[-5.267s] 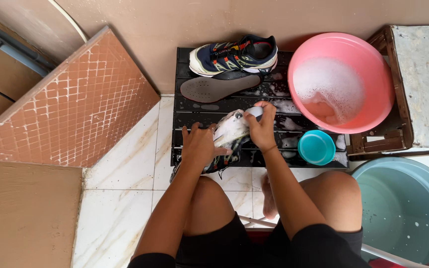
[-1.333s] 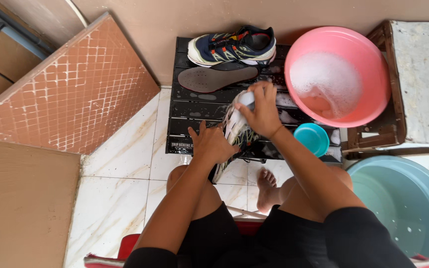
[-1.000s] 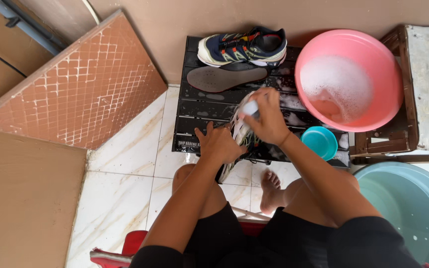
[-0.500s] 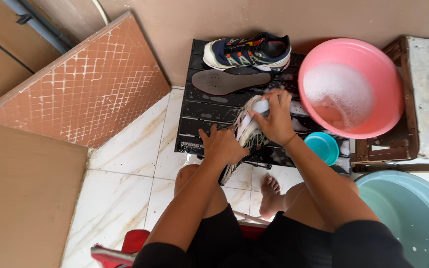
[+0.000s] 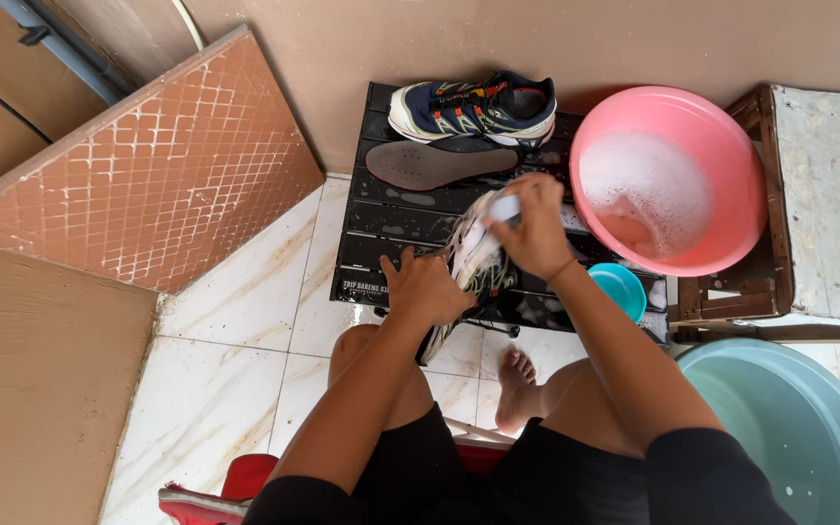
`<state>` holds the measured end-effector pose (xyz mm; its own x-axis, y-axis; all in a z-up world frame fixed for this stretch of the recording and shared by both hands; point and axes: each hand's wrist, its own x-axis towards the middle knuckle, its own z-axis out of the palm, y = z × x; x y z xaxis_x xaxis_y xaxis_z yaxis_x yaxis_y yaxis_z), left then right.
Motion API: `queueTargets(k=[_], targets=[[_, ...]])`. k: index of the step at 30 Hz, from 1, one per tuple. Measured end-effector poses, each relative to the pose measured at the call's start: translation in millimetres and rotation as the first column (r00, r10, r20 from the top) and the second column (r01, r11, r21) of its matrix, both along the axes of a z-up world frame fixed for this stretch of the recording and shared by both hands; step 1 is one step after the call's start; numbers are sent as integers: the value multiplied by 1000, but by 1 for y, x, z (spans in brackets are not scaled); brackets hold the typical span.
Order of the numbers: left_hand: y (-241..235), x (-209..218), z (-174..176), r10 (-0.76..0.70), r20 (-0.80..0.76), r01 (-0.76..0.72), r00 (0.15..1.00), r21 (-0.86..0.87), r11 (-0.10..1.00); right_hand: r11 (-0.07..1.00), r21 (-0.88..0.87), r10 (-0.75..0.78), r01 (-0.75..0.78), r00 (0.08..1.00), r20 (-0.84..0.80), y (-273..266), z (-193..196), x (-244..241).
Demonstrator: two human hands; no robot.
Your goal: The person scrubs a white sneaker with a white sponge, focusing on the upper and side panels. They repeatedly dip the sponge into a pink basin filled with soapy water to reapply soap while cleaning.
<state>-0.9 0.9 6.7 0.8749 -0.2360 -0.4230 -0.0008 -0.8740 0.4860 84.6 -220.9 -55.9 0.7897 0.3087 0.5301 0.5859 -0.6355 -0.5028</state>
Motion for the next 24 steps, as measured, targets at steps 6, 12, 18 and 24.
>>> queueTargets(k=[6, 12, 18, 24], targets=[[-1, 2, -4, -3, -2, 3, 1000, -6, 1000, 954, 33, 300, -298, 948, -104, 29, 13, -46], [1, 5, -4, 19, -10, -19, 1000, -34, 999, 979, 109, 173, -172, 985, -1, 36, 19, -38], [0, 2, 1, -5, -27, 5, 1000, -6, 1000, 968, -20, -252, 252, 968, -6, -23, -21, 11], [3, 17, 10, 30, 24, -25, 999, -192, 981, 952, 38, -290, 304, 935, -205, -11, -19, -6]])
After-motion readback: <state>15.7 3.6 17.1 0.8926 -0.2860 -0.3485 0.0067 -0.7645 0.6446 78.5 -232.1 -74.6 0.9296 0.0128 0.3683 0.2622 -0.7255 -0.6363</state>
